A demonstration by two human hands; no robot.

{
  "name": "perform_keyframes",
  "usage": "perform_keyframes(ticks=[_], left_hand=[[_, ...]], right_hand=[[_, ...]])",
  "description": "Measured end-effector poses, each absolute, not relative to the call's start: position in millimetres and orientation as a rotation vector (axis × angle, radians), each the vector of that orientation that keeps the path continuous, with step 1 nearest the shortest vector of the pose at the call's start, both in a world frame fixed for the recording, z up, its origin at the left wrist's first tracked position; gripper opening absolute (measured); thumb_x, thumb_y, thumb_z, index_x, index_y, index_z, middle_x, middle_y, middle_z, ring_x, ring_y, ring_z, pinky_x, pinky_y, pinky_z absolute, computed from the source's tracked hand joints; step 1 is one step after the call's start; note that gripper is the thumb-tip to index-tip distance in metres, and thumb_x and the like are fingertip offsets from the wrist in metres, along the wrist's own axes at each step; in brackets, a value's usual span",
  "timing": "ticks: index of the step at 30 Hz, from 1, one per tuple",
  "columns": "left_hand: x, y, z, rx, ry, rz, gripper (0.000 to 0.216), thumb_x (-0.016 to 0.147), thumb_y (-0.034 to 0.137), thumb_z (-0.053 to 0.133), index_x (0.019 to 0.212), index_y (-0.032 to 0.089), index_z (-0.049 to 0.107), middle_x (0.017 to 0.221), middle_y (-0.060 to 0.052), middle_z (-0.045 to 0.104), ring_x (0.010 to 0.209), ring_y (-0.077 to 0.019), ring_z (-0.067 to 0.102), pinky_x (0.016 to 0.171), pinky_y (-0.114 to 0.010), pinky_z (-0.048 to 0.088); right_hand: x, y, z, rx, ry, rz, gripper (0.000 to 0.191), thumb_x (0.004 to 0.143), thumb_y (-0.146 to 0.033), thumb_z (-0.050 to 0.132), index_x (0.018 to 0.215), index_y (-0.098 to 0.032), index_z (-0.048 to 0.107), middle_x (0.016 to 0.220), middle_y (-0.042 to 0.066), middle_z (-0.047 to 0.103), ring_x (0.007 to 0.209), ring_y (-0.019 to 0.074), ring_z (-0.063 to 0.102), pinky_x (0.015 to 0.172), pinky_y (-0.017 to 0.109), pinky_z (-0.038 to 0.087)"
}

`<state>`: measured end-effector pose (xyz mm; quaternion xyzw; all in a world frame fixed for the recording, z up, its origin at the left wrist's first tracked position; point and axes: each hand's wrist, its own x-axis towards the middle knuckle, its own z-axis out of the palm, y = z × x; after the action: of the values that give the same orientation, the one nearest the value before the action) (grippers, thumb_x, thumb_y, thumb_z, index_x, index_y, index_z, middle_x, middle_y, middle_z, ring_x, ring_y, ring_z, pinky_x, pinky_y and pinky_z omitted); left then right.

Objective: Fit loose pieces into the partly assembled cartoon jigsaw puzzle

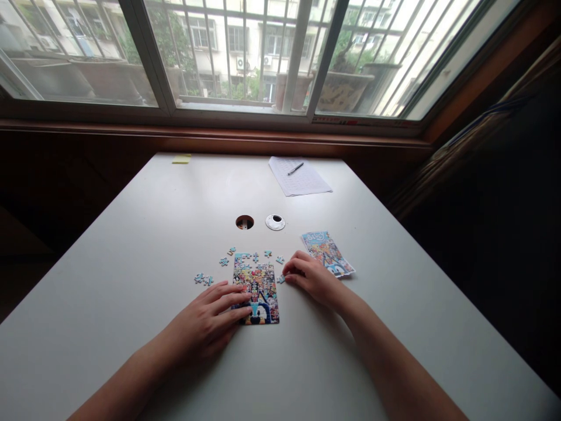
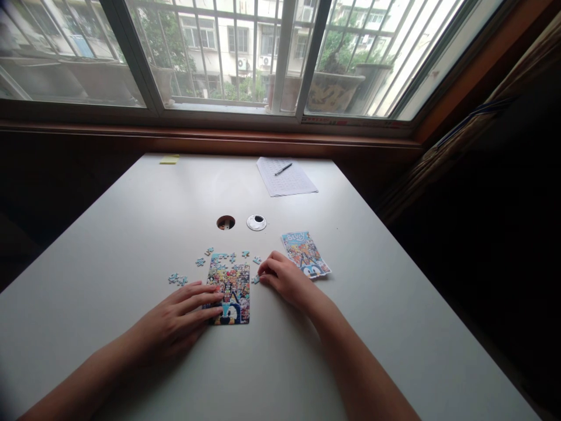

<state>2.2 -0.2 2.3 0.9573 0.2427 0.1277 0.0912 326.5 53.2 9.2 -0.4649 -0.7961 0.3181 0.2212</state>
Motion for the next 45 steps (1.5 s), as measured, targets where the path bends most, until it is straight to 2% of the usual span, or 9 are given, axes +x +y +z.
perform_keyframes(ticks=[12,18,23,27,30,39,45], left_hand=[[2,0,0,2.793,0.708,0.462,0.047,0.094,0.018,0.052,0.139,0.027,0.051,0.147,-0.005,0.052,0.141,-0.0252,0.043,0.12,-0.049,0.035],[3,0,8,2.701,0.727,0.613,0.043,0.094,0.014,0.051,0.135,0.027,0.055,0.136,-0.006,0.061,0.136,-0.0235,0.047,0.111,-0.041,0.047],[-3,3,11,2.608,0.954,0.797,0.04,0.094,0.009,0.049,0.128,0.026,0.059,0.123,-0.005,0.067,0.12,-0.0225,0.055,0.101,-0.04,0.05],[-13,11,7,2.509,1.246,0.998,0.026,0.093,0.013,0.053,0.111,0.024,0.067,0.108,-0.004,0.069,0.107,-0.0227,0.057,0.094,-0.04,0.049],[-20,16,5,2.42,1.468,1.019,0.02,0.094,0.019,0.053,0.105,0.024,0.069,0.104,-0.004,0.068,0.102,-0.0231,0.056,0.091,-0.04,0.047],[-33,26,4,2.22,1.682,0.937,0.023,0.093,0.033,0.052,0.102,0.025,0.07,0.108,-0.004,0.067,0.107,-0.0255,0.055,0.097,-0.043,0.042],[-44,33,2,2.105,1.713,0.889,0.025,0.091,0.032,0.05,0.104,0.025,0.07,0.115,-0.004,0.065,0.112,-0.0254,0.055,0.101,-0.043,0.042]], right_hand=[[327,53,9,-1.249,-2.212,0.868,0.01,0.092,-0.021,0.06,0.094,-0.022,0.07,0.099,0.005,0.059,0.087,0.0175,0.06,0.083,0.032,0.05],[329,53,7,-1.219,-2.206,0.881,0.014,0.094,-0.023,0.057,0.096,-0.023,0.071,0.098,0.005,0.059,0.086,0.0172,0.061,0.083,0.032,0.05],[329,53,7,-1.224,-2.19,0.89,0.016,0.095,-0.023,0.056,0.098,-0.023,0.071,0.099,0.005,0.061,0.086,0.0167,0.061,0.081,0.03,0.049],[330,53,6,-1.239,-2.176,0.902,0.016,0.095,-0.023,0.056,0.099,-0.023,0.071,0.101,0.006,0.062,0.086,0.0171,0.062,0.079,0.03,0.05],[330,53,7,-1.246,-2.169,0.892,0.016,0.094,-0.024,0.056,0.099,-0.023,0.071,0.101,0.006,0.063,0.086,0.0176,0.063,0.079,0.031,0.05],[328,51,14,-1.244,-2.175,0.871,0.016,0.093,-0.02,0.056,0.098,-0.023,0.071,0.098,0.005,0.065,0.084,0.0167,0.063,0.078,0.029,0.048],[328,51,15,-1.248,-2.176,0.877,0.016,0.092,-0.018,0.056,0.097,-0.022,0.071,0.098,0.004,0.064,0.083,0.0162,0.062,0.078,0.03,0.047]])
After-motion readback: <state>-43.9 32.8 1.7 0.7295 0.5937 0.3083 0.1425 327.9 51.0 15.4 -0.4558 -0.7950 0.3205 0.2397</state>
